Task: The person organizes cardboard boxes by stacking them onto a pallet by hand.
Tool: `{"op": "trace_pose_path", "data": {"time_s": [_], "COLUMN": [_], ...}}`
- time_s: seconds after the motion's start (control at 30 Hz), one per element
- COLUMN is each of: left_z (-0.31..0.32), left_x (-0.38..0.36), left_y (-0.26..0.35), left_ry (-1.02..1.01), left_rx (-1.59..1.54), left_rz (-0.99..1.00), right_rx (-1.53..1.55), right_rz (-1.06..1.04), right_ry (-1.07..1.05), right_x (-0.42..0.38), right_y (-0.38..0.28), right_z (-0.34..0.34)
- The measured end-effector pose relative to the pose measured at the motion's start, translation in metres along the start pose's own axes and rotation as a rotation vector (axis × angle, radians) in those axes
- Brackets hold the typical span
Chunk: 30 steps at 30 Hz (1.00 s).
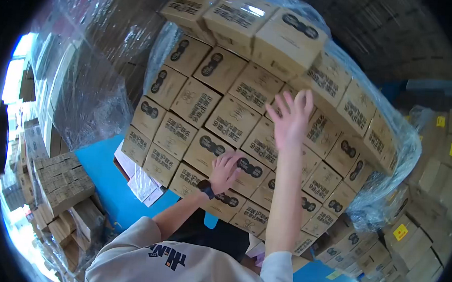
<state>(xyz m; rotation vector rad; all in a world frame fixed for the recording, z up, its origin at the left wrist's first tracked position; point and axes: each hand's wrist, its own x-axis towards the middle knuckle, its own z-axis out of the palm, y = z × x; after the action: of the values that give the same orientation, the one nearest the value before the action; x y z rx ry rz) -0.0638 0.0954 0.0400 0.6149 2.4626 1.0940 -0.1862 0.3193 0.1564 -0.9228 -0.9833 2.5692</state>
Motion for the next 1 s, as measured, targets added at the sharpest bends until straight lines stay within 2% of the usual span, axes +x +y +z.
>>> {"op": "trace_pose_path", "data": {"time_s": [0.1,0.2,0.27,0.4,0.43,0.5,0.53,0.63,0.67,0.7,0.73,0.77,0.8,0.83,0.87,0.93,1.0], "left_z": [-0.050,-0.095,-0.130,-0.179,-0.190,-0.211,-0.209,-0.204,-0.208,-0.213,-0.204,-0.193,-0.201,-0.211,-0.213,-0.219,-0.237], "left_x": [-0.013,-0.033,-0.047,-0.066,-0.067,-0.065,-0.062,-0.049,-0.045,-0.036,-0.030,-0.030,-0.029,-0.030,-0.039,-0.057,-0.088], "left_y": [-0.011,-0.053,-0.075,-0.133,-0.139,-0.149,-0.165,-0.176,-0.169,-0.162,-0.164,-0.166,-0.157,-0.148,-0.148,-0.154,-0.180], "left_ry": [-0.004,0.048,0.116,0.134,0.194,0.312,0.317,0.433,0.390,0.349,0.354,0.358,0.289,0.217,0.249,0.291,0.265], "left_rx": [-0.023,-0.026,-0.034,-0.112,-0.095,-0.057,-0.235,-0.457,-0.536,-0.615,-0.693,-0.771,-0.875,-0.977,-0.790,-0.402,-0.657], "left_rz": [-0.083,-0.047,-0.039,-0.217,-0.206,-0.202,-0.246,-0.337,-0.381,-0.426,-0.394,-0.373,-0.385,-0.383,-0.340,-0.240,-0.438], "right_rx": [0.145,0.168,0.198,0.231,0.254,0.234,0.194,0.157,0.166,0.188,0.204,0.192,0.193,0.109,0.035,-0.206,-0.291], "right_rz": [0.143,0.251,0.051,-0.195,-0.179,-0.169,-0.175,-0.068,-0.005,0.084,0.187,0.313,0.406,0.474,0.536,0.475,0.543], "right_ry": [0.258,0.310,0.243,0.441,0.434,0.427,0.421,0.324,0.340,0.270,0.206,0.271,0.277,0.191,0.101,0.101,0.043], "right_x": [0.067,0.125,0.116,0.105,0.098,0.071,0.055,-0.005,-0.043,-0.077,-0.106,-0.129,-0.152,-0.166,-0.178,-0.209,-0.230], "right_y": [-0.019,-0.010,0.001,0.028,0.034,0.041,0.047,0.077,0.093,0.113,0.134,0.157,0.181,0.210,0.239,0.287,0.321], "right_z": [0.060,0.052,0.063,0.049,0.047,0.048,0.051,0.028,0.038,0.039,0.040,0.039,0.045,0.036,0.028,0.052,0.064]}}
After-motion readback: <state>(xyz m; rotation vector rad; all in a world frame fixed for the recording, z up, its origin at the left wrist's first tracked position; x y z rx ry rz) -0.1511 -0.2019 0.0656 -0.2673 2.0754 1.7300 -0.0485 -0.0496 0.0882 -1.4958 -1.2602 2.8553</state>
